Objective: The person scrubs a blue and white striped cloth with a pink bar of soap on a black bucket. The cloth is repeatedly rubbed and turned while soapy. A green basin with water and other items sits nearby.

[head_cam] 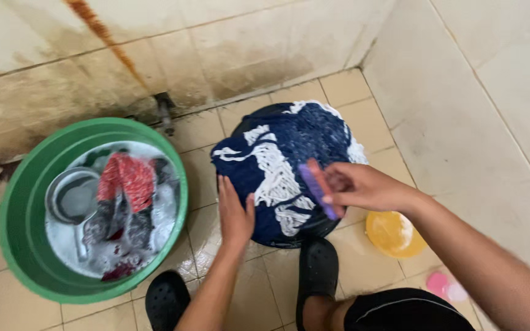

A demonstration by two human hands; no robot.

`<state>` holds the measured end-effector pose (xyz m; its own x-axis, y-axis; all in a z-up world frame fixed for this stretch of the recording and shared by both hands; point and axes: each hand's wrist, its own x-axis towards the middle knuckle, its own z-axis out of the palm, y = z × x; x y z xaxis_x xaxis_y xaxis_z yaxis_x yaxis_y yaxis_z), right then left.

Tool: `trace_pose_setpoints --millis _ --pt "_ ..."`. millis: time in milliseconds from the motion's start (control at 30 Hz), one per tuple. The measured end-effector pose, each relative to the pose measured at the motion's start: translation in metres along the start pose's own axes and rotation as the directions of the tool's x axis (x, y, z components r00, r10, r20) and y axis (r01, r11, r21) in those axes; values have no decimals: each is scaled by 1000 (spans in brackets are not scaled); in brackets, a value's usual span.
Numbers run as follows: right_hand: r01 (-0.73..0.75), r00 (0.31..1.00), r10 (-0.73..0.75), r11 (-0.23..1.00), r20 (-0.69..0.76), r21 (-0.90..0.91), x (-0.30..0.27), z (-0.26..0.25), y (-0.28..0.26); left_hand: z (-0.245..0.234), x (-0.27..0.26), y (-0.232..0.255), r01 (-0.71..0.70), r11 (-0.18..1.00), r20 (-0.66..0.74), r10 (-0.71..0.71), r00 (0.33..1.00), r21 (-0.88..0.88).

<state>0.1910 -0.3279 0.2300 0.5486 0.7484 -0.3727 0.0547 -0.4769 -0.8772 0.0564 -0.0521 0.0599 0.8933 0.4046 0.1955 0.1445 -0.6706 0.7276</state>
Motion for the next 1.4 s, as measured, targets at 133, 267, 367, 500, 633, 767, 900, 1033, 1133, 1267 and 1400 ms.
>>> trace_pose_setpoints --millis 133,267,367,500,633,767,900,1033,1133,1267,1400 --pt "-6 995 33 965 97 -261 70 24 -50 13 -21 -4 62 997 22 -64 998 55" --pt "76 995 -104 736 -2 -673 147 53 -54 6 -23 -3 28 1000 -22 -28 999 -3" --pt "57 981 -172 699 -90 -712 178 85 -39 -3 -11 -5 104 989 -5 -105 994 -103" --pt "256 942 -331 631 44 -732 174 113 -8 -11 3 -16 133 991 46 -132 990 -14" --pt "3 998 -64 376 -23 -927 196 68 -10 -5 9 -23 143 986 103 -151 983 81" --pt "-156 945 -225 332 -239 -930 196 61 -27 7 4 -29 125 992 58 -127 990 36" --pt "151 953 -302 522 -16 -840 199 103 -37 7 2 -30 148 989 82 -149 985 26" --pt "255 924 -373 421 90 -871 205 108 -16 4 3 -27 168 985 106 -170 980 27" --pt "48 917 -383 380 -110 -924 216 69 -12 3 1 -25 165 986 106 -166 980 14" --pt "-115 903 -354 346 -243 -931 226 61 -26 2 3 -25 149 989 90 -149 985 11" --pt "198 901 -434 418 -3 -886 235 80 -39 2 2 -23 143 989 92 -146 985 36"
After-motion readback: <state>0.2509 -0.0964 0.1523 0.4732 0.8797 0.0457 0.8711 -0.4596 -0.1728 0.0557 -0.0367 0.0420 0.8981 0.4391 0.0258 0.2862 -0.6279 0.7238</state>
